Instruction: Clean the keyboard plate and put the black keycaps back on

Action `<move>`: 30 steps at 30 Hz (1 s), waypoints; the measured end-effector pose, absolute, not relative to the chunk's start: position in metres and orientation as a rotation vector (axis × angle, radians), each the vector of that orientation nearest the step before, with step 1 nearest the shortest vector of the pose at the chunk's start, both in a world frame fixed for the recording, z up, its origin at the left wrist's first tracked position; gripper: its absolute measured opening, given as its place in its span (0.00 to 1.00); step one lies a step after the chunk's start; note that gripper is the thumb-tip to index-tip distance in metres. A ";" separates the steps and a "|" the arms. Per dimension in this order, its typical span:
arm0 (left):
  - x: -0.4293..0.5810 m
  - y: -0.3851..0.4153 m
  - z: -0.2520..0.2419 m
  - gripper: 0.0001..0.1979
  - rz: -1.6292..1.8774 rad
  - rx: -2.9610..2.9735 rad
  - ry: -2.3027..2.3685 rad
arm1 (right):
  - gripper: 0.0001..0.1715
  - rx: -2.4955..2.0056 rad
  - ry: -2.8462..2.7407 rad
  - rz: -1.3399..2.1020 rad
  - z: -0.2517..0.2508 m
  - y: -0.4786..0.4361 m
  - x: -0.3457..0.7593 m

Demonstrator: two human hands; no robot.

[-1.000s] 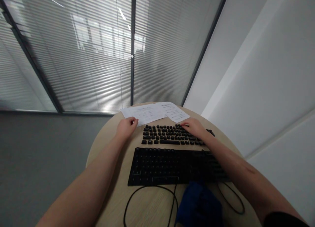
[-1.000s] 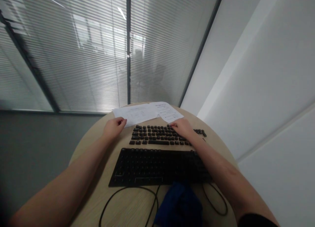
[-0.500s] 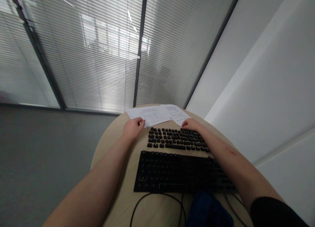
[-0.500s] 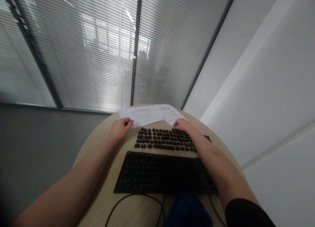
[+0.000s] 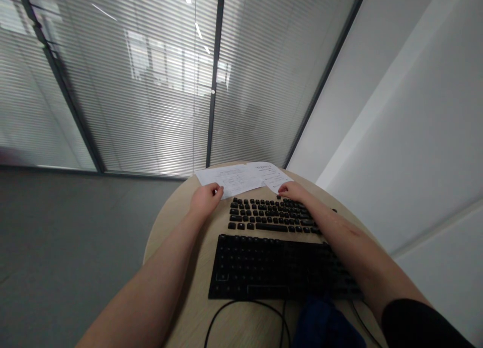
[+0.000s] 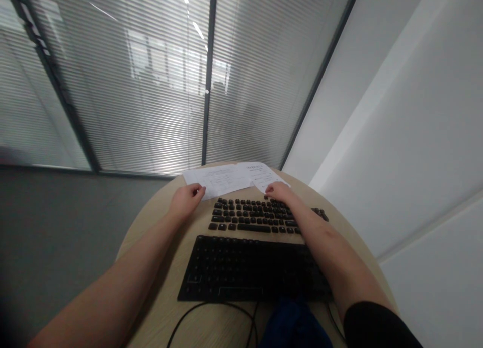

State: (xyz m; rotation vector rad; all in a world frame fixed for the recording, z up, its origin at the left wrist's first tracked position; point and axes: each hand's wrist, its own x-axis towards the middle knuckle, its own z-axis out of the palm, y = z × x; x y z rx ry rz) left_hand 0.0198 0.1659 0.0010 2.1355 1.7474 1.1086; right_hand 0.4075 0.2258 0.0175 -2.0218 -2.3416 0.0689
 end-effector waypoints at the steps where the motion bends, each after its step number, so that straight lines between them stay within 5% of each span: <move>1: 0.020 0.166 0.001 0.18 1.106 2.136 1.749 | 0.13 -1.999 -2.356 0.082 0.018 0.225 0.408; 11: 0.020 0.168 0.002 0.19 1.089 2.133 1.763 | 0.08 -1.886 -2.354 0.080 0.021 0.214 0.398; 18: 0.020 0.171 0.000 0.19 1.094 2.136 1.772 | 0.13 -1.659 -2.153 0.068 0.046 0.142 0.407; 24: 0.024 0.172 -0.002 0.19 1.108 2.124 1.772 | 0.12 -1.333 -2.130 0.364 0.018 0.028 0.403; 30: 0.022 0.165 -0.001 0.19 1.118 2.060 1.777 | 0.09 -1.273 -2.069 0.448 -0.015 0.021 0.384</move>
